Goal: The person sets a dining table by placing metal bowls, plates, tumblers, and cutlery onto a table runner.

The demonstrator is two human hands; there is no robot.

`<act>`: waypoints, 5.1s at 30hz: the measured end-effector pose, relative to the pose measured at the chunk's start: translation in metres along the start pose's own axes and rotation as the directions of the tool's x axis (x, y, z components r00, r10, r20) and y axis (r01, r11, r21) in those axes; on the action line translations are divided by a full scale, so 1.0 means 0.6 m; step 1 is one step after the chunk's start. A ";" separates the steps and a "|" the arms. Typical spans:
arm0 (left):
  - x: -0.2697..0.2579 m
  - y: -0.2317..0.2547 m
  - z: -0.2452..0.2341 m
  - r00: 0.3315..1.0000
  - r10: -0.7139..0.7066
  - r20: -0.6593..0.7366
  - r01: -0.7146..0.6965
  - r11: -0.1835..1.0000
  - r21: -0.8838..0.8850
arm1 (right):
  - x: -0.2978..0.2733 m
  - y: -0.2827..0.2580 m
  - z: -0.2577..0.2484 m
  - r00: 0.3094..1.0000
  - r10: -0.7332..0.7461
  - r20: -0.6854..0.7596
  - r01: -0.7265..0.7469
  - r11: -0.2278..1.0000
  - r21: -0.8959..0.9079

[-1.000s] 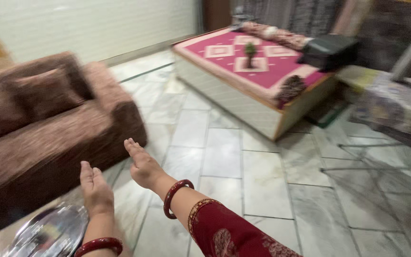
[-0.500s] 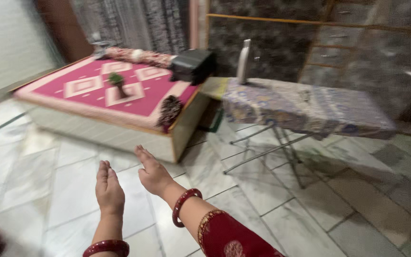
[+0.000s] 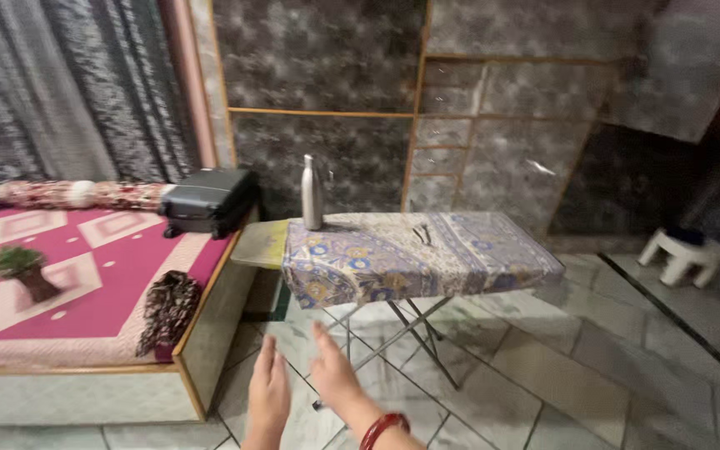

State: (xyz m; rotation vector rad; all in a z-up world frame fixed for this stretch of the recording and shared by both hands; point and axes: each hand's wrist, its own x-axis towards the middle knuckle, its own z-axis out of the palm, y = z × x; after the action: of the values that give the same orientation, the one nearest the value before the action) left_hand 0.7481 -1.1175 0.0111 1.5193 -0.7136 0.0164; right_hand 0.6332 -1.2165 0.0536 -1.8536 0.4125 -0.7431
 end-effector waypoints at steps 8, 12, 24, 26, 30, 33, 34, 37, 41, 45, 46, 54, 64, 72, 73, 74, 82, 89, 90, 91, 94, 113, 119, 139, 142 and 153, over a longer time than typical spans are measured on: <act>0.154 0.008 0.217 0.972 0.010 0.234 0.026 0.989 -0.147 | 0.133 0.066 -0.136 0.969 -0.122 -0.215 0.082 0.979 -0.187; 0.184 -0.003 0.333 0.947 0.025 0.321 0.025 0.988 -0.153 | 0.168 0.074 -0.209 0.962 -0.006 -0.273 -0.057 0.974 -0.221; 0.323 -0.006 0.650 0.898 -0.005 0.441 0.135 0.955 -0.264 | 0.338 0.206 -0.474 0.926 -0.031 -0.377 -0.089 0.951 -0.296; 0.356 -0.011 0.707 0.904 0.000 0.428 0.131 0.952 -0.276 | 0.386 0.230 -0.518 0.923 -0.072 -0.377 -0.063 0.940 -0.335; 0.390 -0.041 0.781 0.894 -0.045 0.445 0.131 0.978 -0.164 | 0.450 0.288 -0.561 0.930 0.020 -0.366 -0.126 0.955 -0.267; 0.421 -0.071 0.823 0.890 -0.071 0.451 0.138 0.984 -0.117 | 0.492 0.327 -0.579 0.930 0.053 -0.364 -0.156 0.953 -0.260; 0.432 -0.083 0.838 0.885 -0.074 0.459 0.144 0.983 -0.119 | 0.506 0.339 -0.586 0.931 0.049 -0.362 -0.153 0.952 -0.266; 0.471 -0.115 0.883 0.886 -0.053 0.460 0.096 0.993 -0.071 | 0.563 0.374 -0.602 0.918 0.084 -0.387 -0.178 0.961 -0.213; 0.513 -0.140 0.924 0.851 -0.111 0.513 0.145 0.989 -0.027 | 0.597 0.411 -0.635 0.838 0.302 -0.455 -0.451 0.852 -0.266; 0.592 -0.161 0.988 0.828 -0.137 0.544 0.183 0.983 -0.032 | 0.660 0.434 -0.685 0.825 0.366 -0.431 -0.561 0.626 -0.541; 0.592 -0.175 0.993 0.817 -0.149 0.557 0.159 0.987 0.031 | 0.667 0.441 -0.687 0.817 0.385 -0.430 -0.573 0.623 -0.532; 0.605 -0.297 1.044 0.760 -0.205 0.616 0.238 0.971 0.029 | 0.725 0.508 -0.685 0.814 0.535 -0.226 -0.525 0.512 -0.680; 0.652 -0.349 1.045 0.788 -0.293 0.542 0.125 0.938 0.324 | 0.796 0.628 -0.708 0.934 0.320 0.157 -0.028 0.506 -0.862; 0.699 -0.294 1.110 0.856 -0.241 0.458 0.034 0.910 0.414 | 0.911 0.572 -0.740 1.000 0.001 0.021 0.011 0.820 -0.572; 0.706 -0.281 1.115 0.865 -0.251 0.434 0.042 0.899 0.436 | 0.918 0.573 -0.744 1.000 -0.005 0.027 0.020 0.819 -0.573; 0.714 -0.268 1.117 0.870 -0.246 0.427 0.042 0.900 0.433 | 0.928 0.576 -0.749 1.000 -0.019 -0.002 0.015 0.857 -0.514; 0.736 -0.277 1.114 0.771 -0.519 0.369 0.126 0.693 0.710 | 0.956 0.663 -0.774 0.991 -0.012 -0.133 -0.028 0.955 -0.295; 0.737 -0.448 1.094 0.765 -0.587 0.266 0.560 0.810 0.174 | 0.969 0.714 -0.779 0.767 0.610 -0.201 -0.551 0.464 -0.694; 0.737 -0.463 1.088 0.745 -0.598 0.294 0.605 0.792 0.078 | 0.968 0.723 -0.776 0.723 0.663 -0.193 -0.545 0.376 -0.749; 0.738 -0.472 1.080 0.728 -0.604 0.324 0.644 0.765 -0.018 | 0.967 0.734 -0.773 0.730 0.661 -0.176 -0.530 0.384 -0.756; 0.748 -0.464 1.047 0.617 -0.727 0.300 0.774 0.630 -0.064 | 0.966 0.782 -0.764 0.755 0.640 -0.139 -0.447 0.348 -0.824; 0.724 -0.295 0.655 0.762 -0.645 -0.048 0.599 0.731 -0.326 | 1.044 0.497 -0.325 0.595 0.439 0.674 -0.643 0.763 0.071; 0.604 -0.195 0.399 0.724 -0.627 -0.287 0.478 0.756 -0.447 | 0.903 0.295 -0.135 0.499 0.188 0.846 -0.521 0.845 0.120; -0.011 0.150 -0.160 0.235 -0.314 -0.920 0.122 0.948 -0.293 | 0.240 -0.182 0.314 -0.216 -0.068 0.974 -0.309 0.951 -0.003; -0.075 0.166 -0.230 0.084 -0.252 -0.964 0.126 0.962 -0.240 | 0.170 -0.226 0.353 -0.357 -0.046 0.933 -0.265 0.963 -0.054; -0.277 0.205 -0.479 -0.208 -0.183 -0.961 0.112 0.971 -0.209 | -0.088 -0.374 0.586 -0.570 -0.044 0.820 -0.011 0.999 0.046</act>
State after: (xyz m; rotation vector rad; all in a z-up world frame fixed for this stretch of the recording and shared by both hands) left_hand 0.6806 -0.7768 0.0804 0.9878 0.8824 0.9797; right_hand 0.8133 -0.8496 0.1526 -1.5889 -1.0176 1.3399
